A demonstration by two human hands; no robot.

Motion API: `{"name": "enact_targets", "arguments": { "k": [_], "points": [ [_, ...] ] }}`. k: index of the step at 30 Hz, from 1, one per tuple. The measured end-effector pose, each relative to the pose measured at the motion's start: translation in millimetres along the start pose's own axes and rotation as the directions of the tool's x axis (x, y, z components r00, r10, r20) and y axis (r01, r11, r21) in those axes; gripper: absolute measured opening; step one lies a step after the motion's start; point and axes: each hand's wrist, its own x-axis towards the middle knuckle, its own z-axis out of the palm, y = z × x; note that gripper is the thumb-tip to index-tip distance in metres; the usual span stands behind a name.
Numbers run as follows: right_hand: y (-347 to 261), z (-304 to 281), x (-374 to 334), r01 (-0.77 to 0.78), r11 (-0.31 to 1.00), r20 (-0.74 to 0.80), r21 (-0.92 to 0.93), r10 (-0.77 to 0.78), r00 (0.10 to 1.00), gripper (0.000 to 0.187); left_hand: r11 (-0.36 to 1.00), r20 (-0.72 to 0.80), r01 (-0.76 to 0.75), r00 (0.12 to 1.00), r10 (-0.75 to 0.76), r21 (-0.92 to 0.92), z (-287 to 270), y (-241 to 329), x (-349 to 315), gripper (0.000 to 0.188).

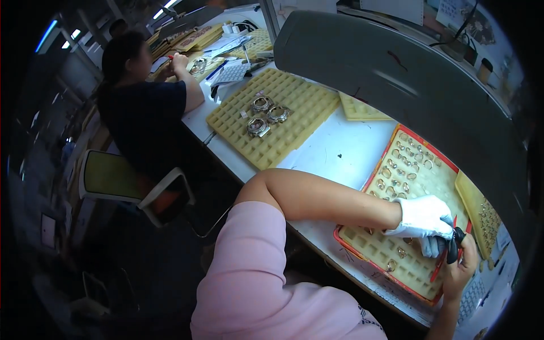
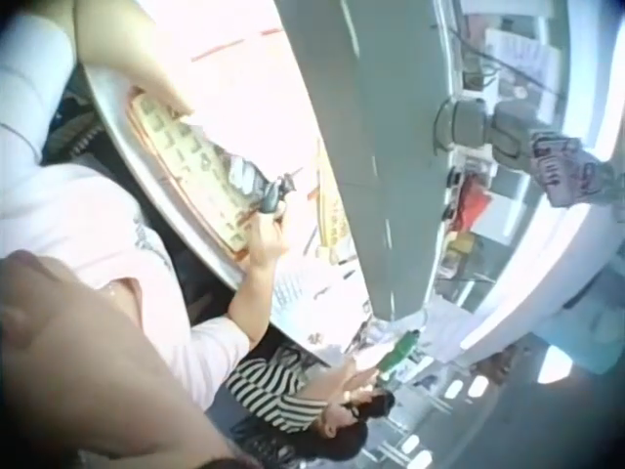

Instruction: Inspecting small rings and stones using a magnifying loupe at a jewelry workshop bench.

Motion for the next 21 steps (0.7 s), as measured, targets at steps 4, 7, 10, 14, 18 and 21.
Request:
{"name": "enact_targets", "arguments": {
  "k": [4, 7, 10, 14, 18, 21],
  "points": [
    [-9.8, -3.8, -2.2, 0.018, 0.996, -0.022, -0.090, -0.020, 1.000, 0.024, 1.000, -0.046, -0.011, 0.999, 0.010, -0.025, 5.4, 1.8, 5.3, 0.025],
    [-3.4, 1.4, 0.1, -0.025, 1.000, 0.027, -0.009, 0.025, 0.999, 0.017, 0.985, -0.116, 0.113, 0.988, -0.098, 0.130, 0.2, 12.5, -1.2, 0.028],
    [0.5, -0.6, 7.7, -0.061, 0.998, 0.010, 0.028, 0.061, 0.998, 0.016, 0.980, -0.075, 0.159, 0.983, -0.169, -0.123, -0.8, 15.0, 3.6, 0.027],
    [0.7, -7.1, 12.0, -0.314, 0.908, 0.137, 0.277, 0.287, 0.948, 0.014, 0.953, -0.108, 0.245, 0.958, -0.266, -0.181, 2.2, 17.2, 10.0, 0.030],
    [7.3, -4.1, 6.8, -0.449, 0.686, 0.220, 0.572, 0.399, 0.890, 0.019, 0.955, -0.090, 0.288, 0.952, -0.293, -0.067, 2.4, 17.3, 8.2, 0.038],
    [5.5, -5.7, 5.4, -0.438, 0.691, 0.200, 0.576, 0.400, 0.894, 0.023, 0.947, -0.085, 0.301, 0.947, -0.311, -0.113, 2.9, 12.5, 8.4, 0.037]
  ]
}}
